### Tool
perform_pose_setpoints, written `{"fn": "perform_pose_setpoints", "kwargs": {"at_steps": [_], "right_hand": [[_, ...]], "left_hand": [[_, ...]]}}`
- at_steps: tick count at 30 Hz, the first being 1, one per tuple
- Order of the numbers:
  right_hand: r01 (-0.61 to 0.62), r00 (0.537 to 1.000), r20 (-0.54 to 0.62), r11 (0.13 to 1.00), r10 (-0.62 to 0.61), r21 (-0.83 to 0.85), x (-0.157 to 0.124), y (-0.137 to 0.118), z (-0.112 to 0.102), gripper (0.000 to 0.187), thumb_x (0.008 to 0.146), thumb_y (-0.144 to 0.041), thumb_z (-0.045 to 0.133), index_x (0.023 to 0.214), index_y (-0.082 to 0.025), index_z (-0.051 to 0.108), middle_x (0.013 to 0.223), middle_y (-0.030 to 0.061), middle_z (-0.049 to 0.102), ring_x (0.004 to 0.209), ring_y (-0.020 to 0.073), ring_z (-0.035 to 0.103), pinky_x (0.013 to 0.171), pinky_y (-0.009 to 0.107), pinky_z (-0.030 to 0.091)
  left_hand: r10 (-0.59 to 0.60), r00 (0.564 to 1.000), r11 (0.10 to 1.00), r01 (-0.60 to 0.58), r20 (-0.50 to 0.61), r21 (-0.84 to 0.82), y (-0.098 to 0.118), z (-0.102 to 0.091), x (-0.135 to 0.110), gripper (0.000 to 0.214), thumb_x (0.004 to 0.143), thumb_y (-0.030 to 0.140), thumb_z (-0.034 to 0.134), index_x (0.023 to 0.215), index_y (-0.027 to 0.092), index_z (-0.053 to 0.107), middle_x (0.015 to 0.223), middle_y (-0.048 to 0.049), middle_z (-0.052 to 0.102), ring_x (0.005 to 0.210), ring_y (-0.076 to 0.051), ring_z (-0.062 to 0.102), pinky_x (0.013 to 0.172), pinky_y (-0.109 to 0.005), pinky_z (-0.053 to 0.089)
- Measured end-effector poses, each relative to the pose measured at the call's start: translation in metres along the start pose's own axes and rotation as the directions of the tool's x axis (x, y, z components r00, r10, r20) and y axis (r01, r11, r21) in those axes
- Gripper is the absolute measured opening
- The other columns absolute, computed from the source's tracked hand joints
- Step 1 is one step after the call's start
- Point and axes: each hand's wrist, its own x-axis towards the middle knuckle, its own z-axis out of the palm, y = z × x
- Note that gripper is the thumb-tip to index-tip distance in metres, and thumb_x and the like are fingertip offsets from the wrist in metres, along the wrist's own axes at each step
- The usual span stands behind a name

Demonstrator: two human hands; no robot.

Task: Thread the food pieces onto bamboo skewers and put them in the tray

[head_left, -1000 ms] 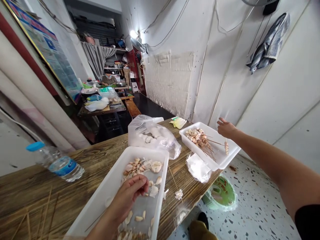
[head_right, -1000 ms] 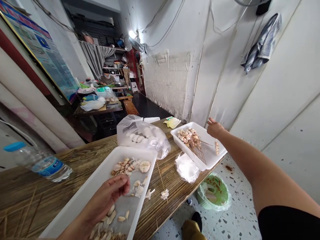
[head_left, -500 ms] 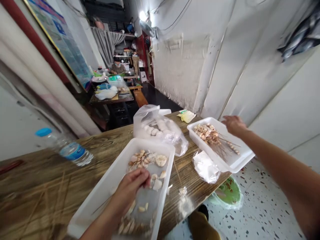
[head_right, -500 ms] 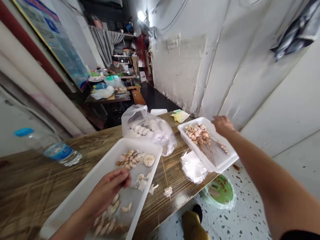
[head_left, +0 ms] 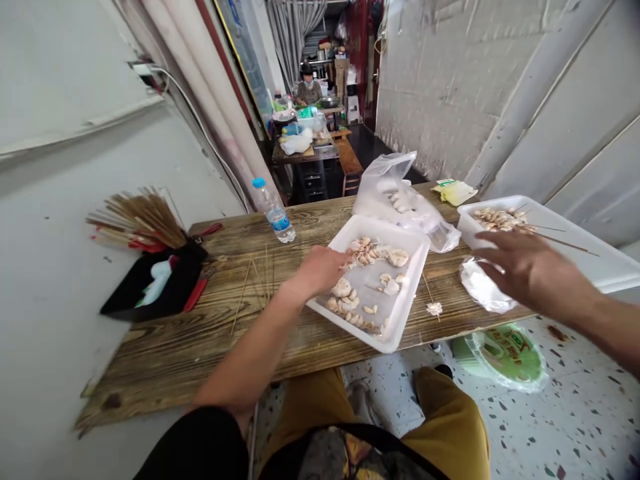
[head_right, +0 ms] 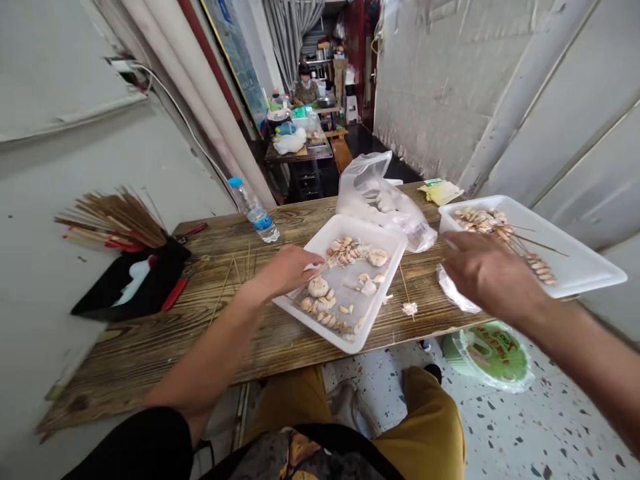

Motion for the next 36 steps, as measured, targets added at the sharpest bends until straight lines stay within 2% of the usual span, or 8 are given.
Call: {"fn": "perform_pose_setpoints", "kwargs": {"at_steps": [3,7,10,19,25,28,32,36], "right_hand": [[0.044,0.998,0.037,0.994,-0.047,0.098,-0.01,-0.052,0.01,0.029,0.095,-0.029,0.043,0.09,-0.02,0.07,0.127,0.0104,0.061,0.111,0.026,0.061,0.097,0.046,0.053],[0.13,0.991,0.016,0.981,-0.134,0.145,-0.017,-0.095,0.014,0.026,0.094,-0.022,0.044,0.096,-0.015,0.069,0.126,0.015,0.062,0.107,0.0272,0.064,0.088,0.044,0.057],[0.129,0.992,-0.007,0.98,-0.129,0.15,-0.022,-0.11,0.015,0.025,0.094,-0.022,0.045,0.096,-0.015,0.069,0.126,0.0146,0.062,0.105,0.0273,0.065,0.087,0.044,0.057],[0.037,0.999,-0.031,0.97,-0.03,0.241,-0.056,-0.12,0.014,0.028,0.095,-0.023,0.043,0.098,-0.015,0.069,0.123,0.0148,0.064,0.103,0.0245,0.067,0.087,0.039,0.059],[-0.059,0.996,-0.039,0.951,0.074,0.303,-0.084,-0.118,0.019,0.027,0.095,-0.025,0.045,0.101,-0.017,0.07,0.123,0.0133,0.065,0.105,0.0241,0.067,0.089,0.038,0.059],[-0.11,0.989,-0.042,0.907,0.139,0.405,-0.086,-0.124,0.018,0.026,0.094,-0.027,0.047,0.097,-0.019,0.071,0.119,0.0124,0.067,0.101,0.0238,0.069,0.087,0.038,0.059],[-0.175,0.975,0.008,0.754,0.22,0.633,-0.057,-0.147,0.018,0.027,0.091,-0.031,0.049,0.091,-0.02,0.074,0.11,0.0104,0.071,0.099,0.0237,0.069,0.085,0.037,0.058],[-0.34,0.88,0.181,0.316,0.438,0.886,0.006,-0.18,0.035,0.029,0.085,-0.037,0.056,0.098,-0.018,0.072,0.1,0.0105,0.072,0.088,0.023,0.07,0.077,0.036,0.059]], "left_hand": [[-0.208,0.954,0.926,0.122,0.214,0.358,-0.015,-0.022,-0.002,0.018,0.061,0.014,0.074,0.048,0.02,0.062,0.047,0.0006,0.056,0.067,-0.018,0.06,0.081,-0.025,0.042],[-0.441,0.757,0.561,-0.188,0.483,0.806,-0.01,-0.027,-0.003,0.006,0.062,0.019,0.071,0.056,0.02,0.069,0.053,0.0017,0.063,0.07,-0.017,0.058,0.096,-0.036,0.032],[-0.475,0.73,0.394,-0.323,0.491,0.861,0.003,-0.021,-0.006,0.012,0.07,0.024,0.066,0.06,0.018,0.071,0.059,-0.0016,0.067,0.074,-0.019,0.058,0.098,-0.042,0.028],[-0.48,0.658,0.475,-0.362,0.58,0.802,0.001,-0.012,-0.005,0.003,0.064,0.022,0.068,0.062,0.02,0.069,0.061,0.0003,0.065,0.066,-0.016,0.053,0.085,-0.034,0.035],[-0.505,0.542,0.77,-0.069,0.671,0.635,0.001,-0.028,0.009,0.01,0.057,0.021,0.071,0.057,0.019,0.061,0.052,0.003,0.058,0.051,-0.014,0.052,0.058,-0.024,0.038],[-0.413,0.587,0.879,0.057,0.697,0.473,0.006,-0.038,0.014,0.016,0.06,0.028,0.075,0.063,0.018,0.062,0.056,0.0026,0.059,0.049,-0.012,0.053,0.052,-0.022,0.037],[-0.195,0.759,0.98,0.13,0.621,0.148,0.008,-0.025,0.017,0.029,0.061,0.037,0.08,0.07,0.016,0.063,0.068,-0.0003,0.064,0.051,-0.009,0.054,0.052,-0.021,0.041],[-0.049,0.92,0.974,0.129,0.388,-0.185,0.0,0.016,0.018,0.034,0.064,0.04,0.08,0.073,0.014,0.061,0.07,-0.002,0.064,0.054,-0.008,0.056,0.057,-0.023,0.044]]}}
